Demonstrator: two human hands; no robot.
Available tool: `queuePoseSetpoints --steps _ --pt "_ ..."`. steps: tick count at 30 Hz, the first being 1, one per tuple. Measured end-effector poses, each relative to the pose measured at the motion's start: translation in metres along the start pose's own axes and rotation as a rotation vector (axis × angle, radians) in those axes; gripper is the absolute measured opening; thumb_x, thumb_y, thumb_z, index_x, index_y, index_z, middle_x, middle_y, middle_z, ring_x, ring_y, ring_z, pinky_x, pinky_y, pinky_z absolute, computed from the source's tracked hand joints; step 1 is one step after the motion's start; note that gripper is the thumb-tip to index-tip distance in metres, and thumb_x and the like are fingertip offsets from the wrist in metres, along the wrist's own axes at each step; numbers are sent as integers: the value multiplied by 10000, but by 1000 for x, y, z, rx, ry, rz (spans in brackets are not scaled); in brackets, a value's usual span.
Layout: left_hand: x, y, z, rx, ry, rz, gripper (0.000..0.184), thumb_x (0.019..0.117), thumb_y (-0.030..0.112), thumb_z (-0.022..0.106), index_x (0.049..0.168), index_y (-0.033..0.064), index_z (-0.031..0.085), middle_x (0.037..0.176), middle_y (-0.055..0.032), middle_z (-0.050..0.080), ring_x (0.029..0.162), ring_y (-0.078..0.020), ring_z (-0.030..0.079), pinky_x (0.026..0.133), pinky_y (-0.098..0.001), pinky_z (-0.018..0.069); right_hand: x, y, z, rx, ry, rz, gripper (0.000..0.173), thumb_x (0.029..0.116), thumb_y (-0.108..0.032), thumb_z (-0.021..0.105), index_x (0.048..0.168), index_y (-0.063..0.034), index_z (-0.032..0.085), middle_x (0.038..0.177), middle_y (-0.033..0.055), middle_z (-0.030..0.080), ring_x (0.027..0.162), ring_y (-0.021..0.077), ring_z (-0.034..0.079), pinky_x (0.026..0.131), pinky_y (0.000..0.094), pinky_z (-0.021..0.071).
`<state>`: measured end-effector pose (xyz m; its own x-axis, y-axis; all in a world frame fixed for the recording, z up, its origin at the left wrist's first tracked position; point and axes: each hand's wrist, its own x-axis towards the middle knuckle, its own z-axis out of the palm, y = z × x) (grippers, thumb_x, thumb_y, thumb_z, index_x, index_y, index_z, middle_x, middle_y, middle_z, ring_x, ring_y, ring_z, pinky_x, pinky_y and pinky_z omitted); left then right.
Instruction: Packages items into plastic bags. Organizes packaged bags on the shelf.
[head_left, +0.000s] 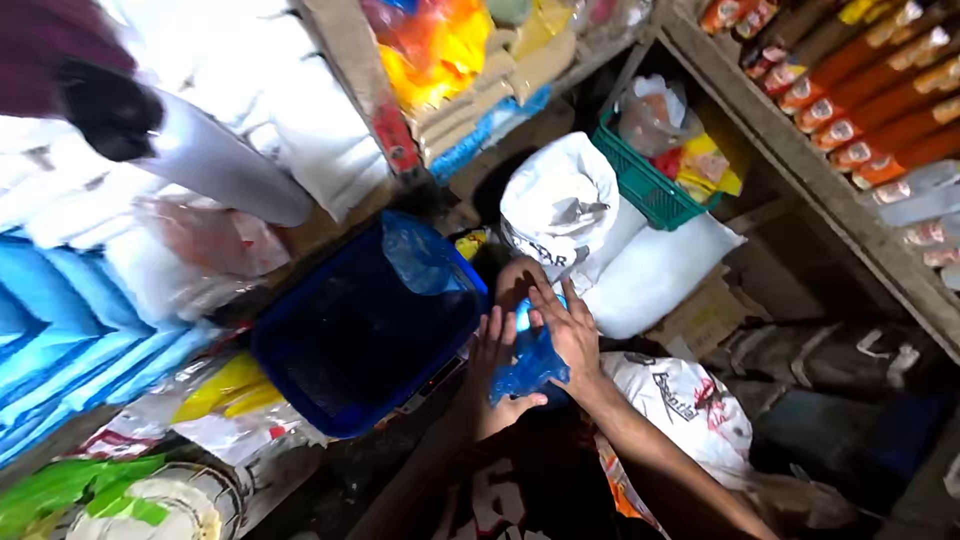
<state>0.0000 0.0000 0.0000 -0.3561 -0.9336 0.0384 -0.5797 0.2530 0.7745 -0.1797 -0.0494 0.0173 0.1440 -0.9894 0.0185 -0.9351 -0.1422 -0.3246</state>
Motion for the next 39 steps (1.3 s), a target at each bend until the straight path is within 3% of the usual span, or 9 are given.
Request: queuePoseSetpoints --steps 3,7,16,22,26,29,32,36,39 --pt "-6 -8 29 -53 60 -41 1265 716 764 755 1622 42 248 1694 -212 166 1577 -351 134 1280 -565 147 0 -8 3 -32 17 -24 472 1100 -388 336 1528 -295 512 1629 -93 408 1559 271 264 1221 580 287" --pt "11 14 36 -171 25 -300 766 786 485 835 1373 53 601 1387 -125 619 1305 -191 573 1086 -419 487 8 -14 -8 -17 -39 -54 502 1096 -414 331 1533 -240 507 1645 -53 388 1569 327 220 1206 690 212" --pt "37 54 6 171 -62 -228 361 888 155 759 1177 -32 650 1138 -263 653 1065 -413 633 887 -591 510 0 -38 -58 192 314 -96 211 950 -176 578 1041 -95 750 948 74 741 873 259 710 691 460 573" --pt "48 45 5 16 167 51 382 1056 238 518 1383 47 569 1495 -195 491 1374 -342 478 1130 -518 407 -12 -41 -94 409 57 -42 250 915 -183 653 1152 -128 710 784 47 698 686 230 690 570 481 551" --pt "69 48 15 172 252 28 292 1008 199 601 1264 63 643 1280 -164 638 1162 -294 635 974 -479 537 5 -23 -114 524 -4 -94 176 1000 -300 639 1049 -171 749 906 -34 725 818 97 689 740 390 595" --pt "82 54 23 378 149 -58 327 893 187 661 1204 107 725 1301 -64 690 1261 -321 596 994 -536 507 20 -16 -146 340 54 -61 198 986 -349 638 1059 -194 736 759 -29 670 666 145 642 599 424 539" --pt "81 49 31 382 177 -58 342 933 211 640 1258 144 722 1361 -32 668 1302 -292 577 1012 -517 492 14 -35 -173 42 102 -231 251 949 -292 655 1167 -189 727 951 21 688 916 222 660 731 444 545" --pt "73 81 6 263 4 -77 381 990 70 597 1364 -2 586 1444 -177 558 1376 -357 480 1146 -508 383 -7 -49 -142 -424 -190 -357 252 991 -15 509 1163 75 669 1171 257 662 1217 450 563 1046 635 391" --pt "83 56 25 426 100 63 396 992 160 512 1359 172 659 1495 23 569 1421 -291 465 1096 -502 434 -12 -41 -105 -630 -285 -253 295 1015 10 467 1232 182 569 1170 328 636 1137 453 617 1046 601 428"
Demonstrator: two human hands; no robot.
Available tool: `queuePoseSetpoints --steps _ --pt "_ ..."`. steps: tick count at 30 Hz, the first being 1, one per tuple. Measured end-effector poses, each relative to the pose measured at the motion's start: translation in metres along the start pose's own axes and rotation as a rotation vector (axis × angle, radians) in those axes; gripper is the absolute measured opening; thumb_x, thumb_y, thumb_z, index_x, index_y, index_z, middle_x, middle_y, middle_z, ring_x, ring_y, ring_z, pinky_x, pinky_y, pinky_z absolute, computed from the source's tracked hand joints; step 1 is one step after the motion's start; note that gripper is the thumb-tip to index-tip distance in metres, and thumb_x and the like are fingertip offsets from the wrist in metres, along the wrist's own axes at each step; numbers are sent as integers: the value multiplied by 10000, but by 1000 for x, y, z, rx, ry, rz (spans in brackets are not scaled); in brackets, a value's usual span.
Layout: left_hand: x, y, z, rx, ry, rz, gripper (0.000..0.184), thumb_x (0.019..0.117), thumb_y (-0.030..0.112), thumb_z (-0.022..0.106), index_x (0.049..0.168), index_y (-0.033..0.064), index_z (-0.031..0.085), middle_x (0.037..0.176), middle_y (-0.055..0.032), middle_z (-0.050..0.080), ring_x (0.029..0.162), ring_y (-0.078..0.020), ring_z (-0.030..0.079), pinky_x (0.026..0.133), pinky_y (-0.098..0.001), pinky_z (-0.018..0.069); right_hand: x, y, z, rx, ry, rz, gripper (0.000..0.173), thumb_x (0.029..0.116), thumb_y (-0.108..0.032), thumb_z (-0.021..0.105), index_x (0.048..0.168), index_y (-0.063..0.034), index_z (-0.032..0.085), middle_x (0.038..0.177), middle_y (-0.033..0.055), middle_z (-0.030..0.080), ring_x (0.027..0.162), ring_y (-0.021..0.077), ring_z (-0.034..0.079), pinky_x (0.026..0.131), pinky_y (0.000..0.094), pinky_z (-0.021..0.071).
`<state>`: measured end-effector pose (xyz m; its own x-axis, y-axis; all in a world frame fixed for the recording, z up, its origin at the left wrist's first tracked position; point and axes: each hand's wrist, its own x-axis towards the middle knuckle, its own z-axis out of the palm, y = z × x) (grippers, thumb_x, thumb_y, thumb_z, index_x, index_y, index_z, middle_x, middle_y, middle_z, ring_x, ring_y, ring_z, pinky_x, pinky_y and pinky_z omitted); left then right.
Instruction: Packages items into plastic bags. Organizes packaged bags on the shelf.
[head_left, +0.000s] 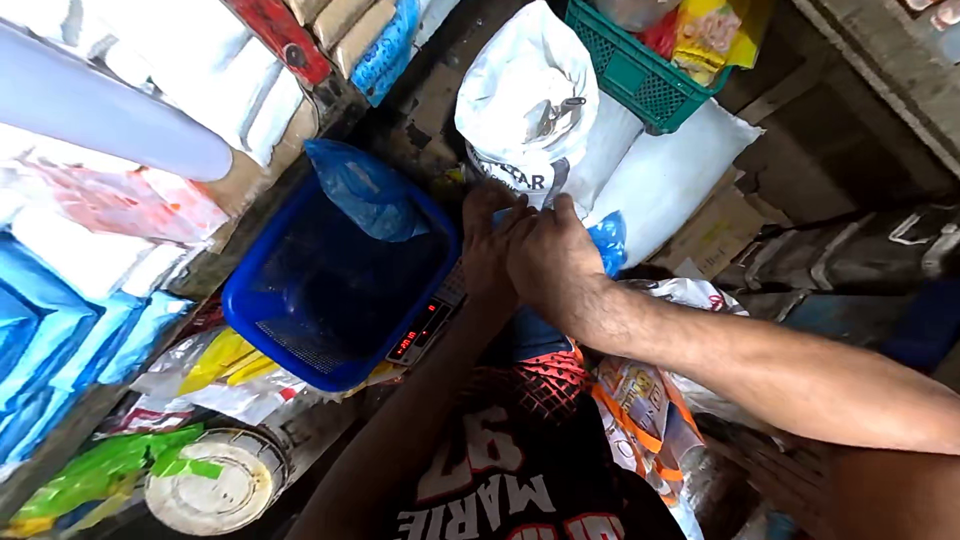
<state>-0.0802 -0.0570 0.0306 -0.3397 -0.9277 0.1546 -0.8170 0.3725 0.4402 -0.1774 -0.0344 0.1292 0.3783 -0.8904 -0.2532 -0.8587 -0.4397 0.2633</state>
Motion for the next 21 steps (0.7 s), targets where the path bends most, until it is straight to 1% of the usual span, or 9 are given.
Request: queuePoseSetpoints --steps 1,4,5,7,8,11,15,18,21 --pt "0 -6 4 12 -24 0 399 1019 193 478 1380 199 648 1527 55 537 1461 -288 418 1116 -506 421 -4 -1 5 13 29 -7 279 1013 2 484 1208 180 574 1118 318 644 1067 433 638 970 564 472" --pt "-10 -13 -2 -40 -81 33 410 1033 166 446 1396 175 637 1561 47 499 1496 -286 369 1168 -506 363 -21 0 0 190 44 -72 222 991 -25 561 1124 142 623 972 276 653 938 417 641 919 582 469" --pt "-17 -16 -1 -60 -74 66 424 1034 168 431 1413 156 621 1576 31 481 1508 -303 343 1192 -514 330 -23 1 -3 230 42 -81 219 1000 -40 541 1101 133 629 934 267 655 916 415 641 931 594 455" --pt "-28 -25 19 -44 55 146 425 1051 226 429 1427 184 623 1551 29 513 1489 -292 382 1216 -502 298 -24 1 -2 262 50 -74 253 1029 -57 451 1088 122 620 866 243 650 874 404 640 917 586 451" --pt "-33 -25 24 -21 93 168 433 1055 254 424 1441 194 611 1549 30 515 1481 -295 393 1206 -500 307 -25 1 -1 280 62 -65 272 1026 -53 424 1102 116 623 832 223 657 857 392 648 919 576 456" --pt "-37 -2 -5 -38 -66 122 437 1050 242 455 1457 149 584 1573 1 487 1484 -329 369 1169 -508 336 -33 2 8 318 124 -39 285 1013 -68 447 1124 107 642 722 155 638 708 308 628 849 518 450" --pt "-47 2 0 -25 -139 87 438 1040 364 502 1443 230 610 1569 56 488 1517 -289 328 1190 -510 335 -43 14 22 513 70 -35 219 968 -149 535 849 -39 682 612 66 596 575 215 595 788 478 473" --pt "-57 4 1 -60 -116 80 422 1026 375 567 1416 231 635 1550 58 512 1506 -281 352 1186 -496 364 -49 13 34 636 96 -51 181 924 -166 553 807 -91 669 579 24 568 552 191 581 715 442 461" --pt "-63 4 4 -117 -99 75 405 1001 275 599 1397 212 654 1534 46 531 1501 -286 363 1195 -498 369 -51 5 37 708 119 -54 109 882 -163 575 840 -116 664 591 15 600 590 198 631 729 437 480"
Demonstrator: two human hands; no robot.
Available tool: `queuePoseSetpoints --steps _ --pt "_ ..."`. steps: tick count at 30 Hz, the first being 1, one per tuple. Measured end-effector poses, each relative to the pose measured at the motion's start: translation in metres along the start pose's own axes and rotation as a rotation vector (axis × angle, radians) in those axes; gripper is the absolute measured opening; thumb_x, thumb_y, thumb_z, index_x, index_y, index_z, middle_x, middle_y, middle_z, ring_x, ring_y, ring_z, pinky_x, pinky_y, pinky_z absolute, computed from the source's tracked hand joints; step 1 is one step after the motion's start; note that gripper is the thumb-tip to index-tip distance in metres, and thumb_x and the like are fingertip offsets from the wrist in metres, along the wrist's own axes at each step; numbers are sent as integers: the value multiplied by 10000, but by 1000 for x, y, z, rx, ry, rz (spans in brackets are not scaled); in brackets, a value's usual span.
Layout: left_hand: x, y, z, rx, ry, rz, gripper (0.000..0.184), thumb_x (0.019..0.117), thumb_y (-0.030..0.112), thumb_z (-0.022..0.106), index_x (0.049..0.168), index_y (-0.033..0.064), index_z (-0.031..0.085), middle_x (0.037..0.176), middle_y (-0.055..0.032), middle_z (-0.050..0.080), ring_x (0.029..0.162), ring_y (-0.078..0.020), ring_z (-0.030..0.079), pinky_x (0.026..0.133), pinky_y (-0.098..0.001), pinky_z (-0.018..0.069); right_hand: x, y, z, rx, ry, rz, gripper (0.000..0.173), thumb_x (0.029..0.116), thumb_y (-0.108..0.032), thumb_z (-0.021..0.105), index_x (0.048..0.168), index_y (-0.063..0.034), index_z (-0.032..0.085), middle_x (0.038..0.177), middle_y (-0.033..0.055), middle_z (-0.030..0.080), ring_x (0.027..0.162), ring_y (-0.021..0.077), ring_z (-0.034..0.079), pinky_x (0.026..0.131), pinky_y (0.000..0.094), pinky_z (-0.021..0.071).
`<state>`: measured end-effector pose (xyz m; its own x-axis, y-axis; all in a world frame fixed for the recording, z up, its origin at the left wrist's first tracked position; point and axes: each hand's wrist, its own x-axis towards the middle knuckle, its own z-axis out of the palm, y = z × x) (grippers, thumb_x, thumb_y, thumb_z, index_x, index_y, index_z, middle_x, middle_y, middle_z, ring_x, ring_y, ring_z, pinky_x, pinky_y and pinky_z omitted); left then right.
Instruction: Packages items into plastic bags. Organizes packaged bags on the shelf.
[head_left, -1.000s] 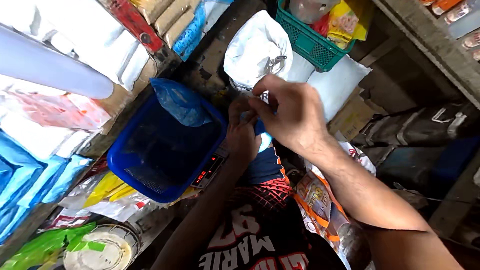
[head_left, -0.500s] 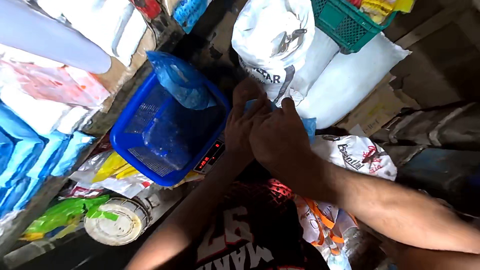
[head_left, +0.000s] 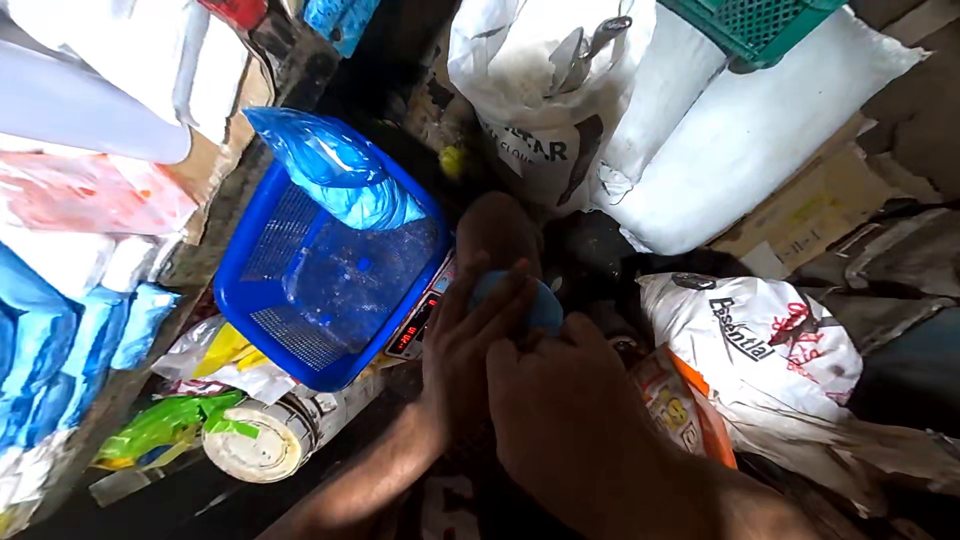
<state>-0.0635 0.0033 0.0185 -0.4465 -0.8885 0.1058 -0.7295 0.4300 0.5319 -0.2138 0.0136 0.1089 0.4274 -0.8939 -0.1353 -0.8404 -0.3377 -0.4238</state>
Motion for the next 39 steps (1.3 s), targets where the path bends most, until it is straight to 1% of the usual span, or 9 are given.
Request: queuePoseSetpoints --steps 4,9,17,21,25,28,35,37,39 --pt "-6 -2 6 -19 50 -23 367 987 261 654 1349 213 689 1500 57 566 1475 -257 412 1171 -474 406 0 -2 8 19 43 -4 110 856 -158 563 860 -112 662 579 -9 569 560 172 590 699 397 475" --pt "-11 0 9 23 25 -108 363 1024 312 602 1371 235 674 1532 93 527 1485 -225 394 1155 -462 407 -2 2 11 59 56 -8 119 870 -162 547 867 -116 656 568 -15 543 528 156 549 698 387 463" --pt "-4 5 4 88 32 -100 320 1013 241 611 1281 110 729 1479 -14 589 1468 -303 421 1159 -456 400 0 7 10 103 -4 -66 150 901 -178 538 853 -94 652 570 -5 549 545 165 569 733 404 476" --pt "-2 0 2 -6 23 -75 353 1017 293 606 1339 181 699 1526 35 541 1475 -268 407 1164 -465 401 2 11 1 94 45 -40 79 842 -189 614 853 -121 653 569 -11 555 546 161 577 693 389 472" --pt "12 -1 -10 77 -42 -105 524 966 327 527 1477 218 567 1579 31 473 1474 -239 407 1176 -478 378 6 11 -10 98 31 -15 101 882 -205 604 851 -127 660 629 -4 600 601 173 609 716 407 476" --pt "20 -3 -13 90 -60 -143 494 1052 487 471 1472 247 573 1582 23 469 1459 -269 424 1127 -505 429 13 6 -18 77 -12 -16 95 881 -198 624 843 -122 666 620 -1 599 606 178 614 746 420 493" --pt "24 -7 -2 75 -57 -141 448 1038 364 516 1465 245 584 1607 57 434 1498 -305 356 1143 -521 403 29 19 -32 -121 -41 -120 89 864 -148 633 804 -96 674 554 25 543 534 212 573 622 434 454" --pt "29 -4 0 85 -59 -147 453 1014 323 530 1454 237 592 1612 78 422 1497 -304 353 1123 -524 416 34 15 -36 -245 -95 -111 130 892 -167 639 922 -53 694 653 73 607 618 249 607 733 490 477" --pt "32 -3 2 82 -59 -134 465 1029 307 476 1474 213 577 1625 80 402 1518 -308 314 1159 -530 373 40 0 -26 -367 -116 -40 228 959 -103 559 1076 48 682 817 179 681 772 338 670 940 591 467"
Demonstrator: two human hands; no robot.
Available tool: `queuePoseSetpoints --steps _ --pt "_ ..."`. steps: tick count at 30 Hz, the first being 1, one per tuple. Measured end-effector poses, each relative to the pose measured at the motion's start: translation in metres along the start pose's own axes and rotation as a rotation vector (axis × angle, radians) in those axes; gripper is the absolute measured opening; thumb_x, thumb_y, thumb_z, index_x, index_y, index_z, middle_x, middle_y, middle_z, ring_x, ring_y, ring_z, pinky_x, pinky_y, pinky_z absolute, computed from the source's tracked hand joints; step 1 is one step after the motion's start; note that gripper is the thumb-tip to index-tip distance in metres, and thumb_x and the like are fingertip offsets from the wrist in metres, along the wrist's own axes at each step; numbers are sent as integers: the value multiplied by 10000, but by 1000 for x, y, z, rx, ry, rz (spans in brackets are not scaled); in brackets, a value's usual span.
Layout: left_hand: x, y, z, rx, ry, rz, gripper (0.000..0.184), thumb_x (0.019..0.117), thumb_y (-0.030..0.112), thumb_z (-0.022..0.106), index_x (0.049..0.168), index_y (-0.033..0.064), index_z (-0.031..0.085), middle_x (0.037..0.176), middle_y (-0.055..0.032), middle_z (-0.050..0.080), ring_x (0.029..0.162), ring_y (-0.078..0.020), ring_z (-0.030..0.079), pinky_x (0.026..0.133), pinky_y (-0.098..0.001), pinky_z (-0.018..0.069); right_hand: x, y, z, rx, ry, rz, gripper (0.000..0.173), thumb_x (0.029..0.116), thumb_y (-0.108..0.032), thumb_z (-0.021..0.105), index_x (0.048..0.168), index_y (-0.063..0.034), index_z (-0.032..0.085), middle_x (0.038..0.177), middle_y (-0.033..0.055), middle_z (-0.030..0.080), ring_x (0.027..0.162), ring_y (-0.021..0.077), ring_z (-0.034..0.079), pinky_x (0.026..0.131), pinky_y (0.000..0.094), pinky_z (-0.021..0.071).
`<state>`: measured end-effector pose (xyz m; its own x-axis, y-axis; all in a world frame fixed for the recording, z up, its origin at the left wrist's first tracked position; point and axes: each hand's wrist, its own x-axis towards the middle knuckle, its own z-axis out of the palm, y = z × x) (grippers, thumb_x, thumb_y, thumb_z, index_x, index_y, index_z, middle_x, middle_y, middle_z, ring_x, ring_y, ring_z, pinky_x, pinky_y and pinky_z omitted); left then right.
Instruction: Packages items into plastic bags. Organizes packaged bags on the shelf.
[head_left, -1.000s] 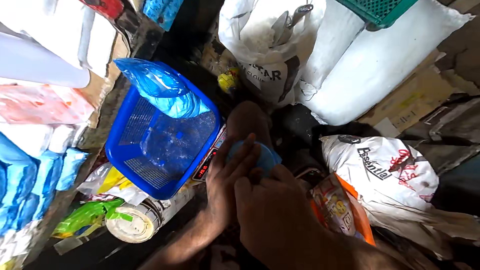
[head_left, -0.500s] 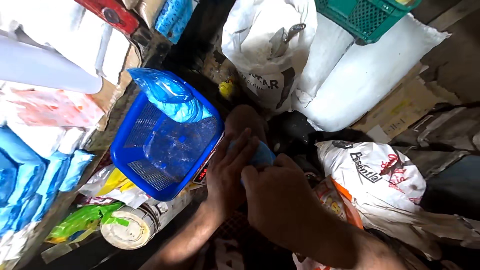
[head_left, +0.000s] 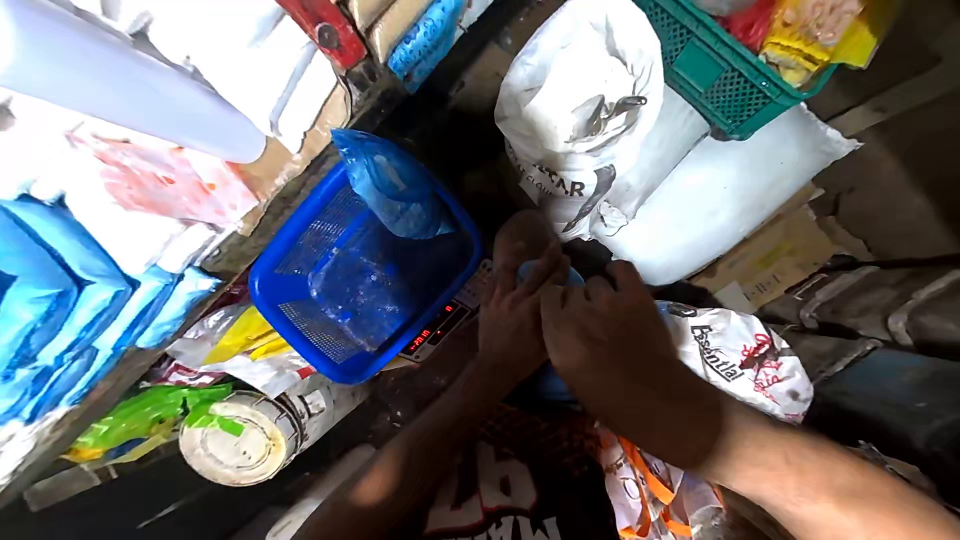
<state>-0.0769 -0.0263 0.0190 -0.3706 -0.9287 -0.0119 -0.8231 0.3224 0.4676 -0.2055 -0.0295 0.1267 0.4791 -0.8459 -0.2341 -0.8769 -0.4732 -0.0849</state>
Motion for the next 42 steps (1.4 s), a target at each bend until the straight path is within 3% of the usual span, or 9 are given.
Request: queuePoseSetpoints --steps 2,7,10,15,18,24,28,39,42 --pt "4 -3 4 13 -9 29 479 1024 269 470 1489 194 558 1637 86 382 1539 -294 265 1200 -523 314 7 -18 14 -143 21 57 290 1010 -35 451 1150 134 640 893 249 689 864 382 689 1034 609 433" --pt "13 1 3 32 58 31 521 987 266 564 1503 205 527 1653 51 351 1476 -297 369 1079 -550 422 11 -15 17 -328 34 47 244 964 -29 524 1104 127 648 786 188 676 714 312 670 796 492 522" --pt "21 1 7 -86 88 -26 616 925 226 634 1525 230 500 1668 103 304 1536 -260 258 1134 -532 402 13 -4 0 -277 -4 44 157 922 -49 609 1004 49 700 710 159 668 631 311 656 744 508 531" --pt "33 1 10 -36 96 -39 612 944 291 606 1539 246 471 1650 68 353 1539 -265 258 1172 -516 349 28 -6 10 -360 -95 187 311 1010 -41 462 1241 120 594 893 234 700 864 381 695 1004 596 452" --pt "38 -4 10 11 88 -10 535 988 271 545 1520 238 502 1662 79 327 1551 -285 222 1173 -549 338 29 -7 24 -436 21 161 327 1006 -32 436 1235 138 596 819 207 692 747 338 688 832 512 519" --pt "44 -11 -7 46 42 51 468 1064 286 458 1525 209 488 1658 -43 340 1536 -313 274 1186 -557 334 8 19 11 -111 -9 -40 187 965 -90 504 990 1 666 718 162 675 715 354 695 850 543 535" --pt "54 -18 -27 110 -27 90 565 1101 462 340 1556 136 415 1665 -134 302 1524 -336 315 1161 -567 379 -1 17 -2 33 -72 4 304 1041 -265 438 1003 -72 670 770 147 694 785 360 713 812 557 549" --pt "63 -35 -70 138 7 70 683 1090 523 322 1607 76 287 1640 -141 347 1279 -355 600 897 -540 570 -14 -8 -21 573 8 130 415 1070 -407 388 876 -153 653 727 5 621 729 174 640 671 442 507" --pt "63 -41 -76 159 51 83 594 1107 436 321 1565 62 374 1586 -143 435 1224 -347 637 889 -522 576 -14 -18 -20 685 75 117 396 1075 -372 403 859 -153 653 713 -17 597 708 139 609 657 402 488"
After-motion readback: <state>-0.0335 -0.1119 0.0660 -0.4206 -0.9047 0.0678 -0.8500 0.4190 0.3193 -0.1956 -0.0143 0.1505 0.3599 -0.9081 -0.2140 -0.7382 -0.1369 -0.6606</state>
